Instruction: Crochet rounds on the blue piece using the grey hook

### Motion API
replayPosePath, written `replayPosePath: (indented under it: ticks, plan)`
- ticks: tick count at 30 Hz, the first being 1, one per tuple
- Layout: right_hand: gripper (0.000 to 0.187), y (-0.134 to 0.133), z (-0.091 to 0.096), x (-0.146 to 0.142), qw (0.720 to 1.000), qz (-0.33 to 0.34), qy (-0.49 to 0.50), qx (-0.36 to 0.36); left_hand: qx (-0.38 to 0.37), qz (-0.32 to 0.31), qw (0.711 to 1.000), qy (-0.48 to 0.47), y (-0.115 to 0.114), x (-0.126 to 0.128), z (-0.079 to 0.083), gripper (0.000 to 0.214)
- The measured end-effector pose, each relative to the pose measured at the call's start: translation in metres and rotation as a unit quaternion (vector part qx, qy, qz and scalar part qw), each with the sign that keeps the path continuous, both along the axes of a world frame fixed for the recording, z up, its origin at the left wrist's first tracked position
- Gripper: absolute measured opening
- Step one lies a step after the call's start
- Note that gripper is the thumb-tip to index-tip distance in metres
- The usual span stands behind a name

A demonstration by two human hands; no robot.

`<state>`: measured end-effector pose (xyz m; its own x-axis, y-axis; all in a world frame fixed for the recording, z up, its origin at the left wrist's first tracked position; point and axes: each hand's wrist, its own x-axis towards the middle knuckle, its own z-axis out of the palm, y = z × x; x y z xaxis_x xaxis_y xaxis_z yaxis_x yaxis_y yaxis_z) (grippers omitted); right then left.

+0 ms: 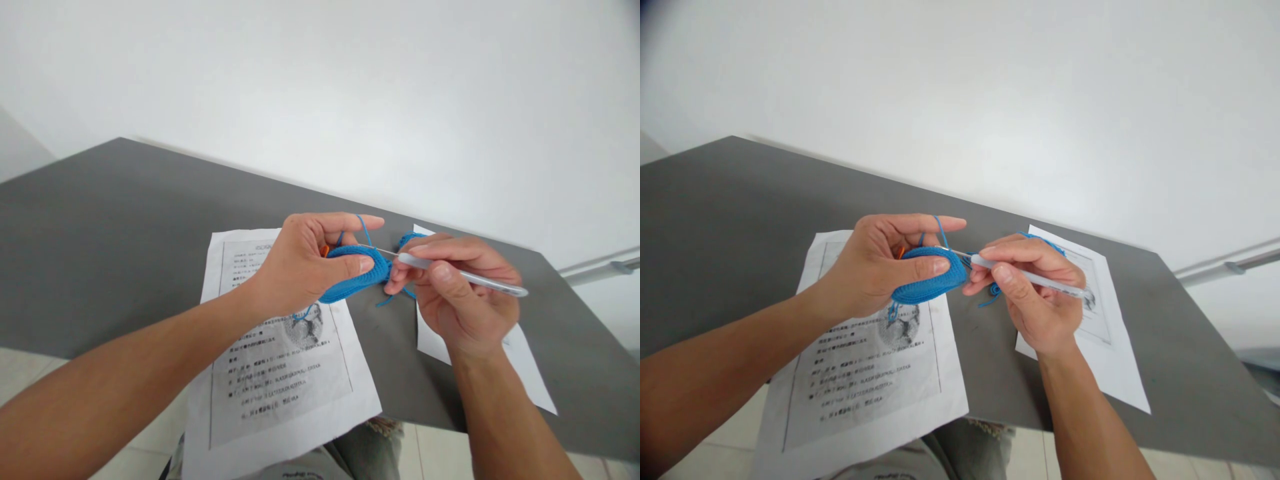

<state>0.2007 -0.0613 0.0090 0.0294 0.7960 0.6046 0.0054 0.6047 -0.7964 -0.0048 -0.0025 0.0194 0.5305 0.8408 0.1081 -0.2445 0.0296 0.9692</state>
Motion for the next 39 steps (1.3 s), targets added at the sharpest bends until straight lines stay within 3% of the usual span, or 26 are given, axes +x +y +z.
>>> replayPosePath:
  ticks: [9,21,27,33,39]
  plan:
    - [0.013,-0.005,0.003,0.008,0.999,-0.009,-0.043,0.015,0.002,0.004,1.000,0.004,0.001,0.001,-0.003,0.050]
    - [0.023,-0.004,0.006,0.010,0.985,-0.051,-0.123,0.111,0.044,0.054,0.997,0.025,0.000,0.003,0.000,0.048]
    - [0.038,-0.007,0.010,0.007,0.955,-0.108,-0.219,0.168,0.103,0.083,0.990,0.040,-0.001,0.005,-0.001,0.048]
    - [0.040,-0.007,0.013,0.003,0.927,-0.136,-0.278,0.211,0.160,0.118,0.977,0.078,-0.001,0.007,-0.001,0.044]
    - [0.043,-0.010,0.011,0.003,0.924,-0.154,-0.286,0.201,0.291,0.177,0.930,0.136,-0.003,0.007,-0.006,0.040]
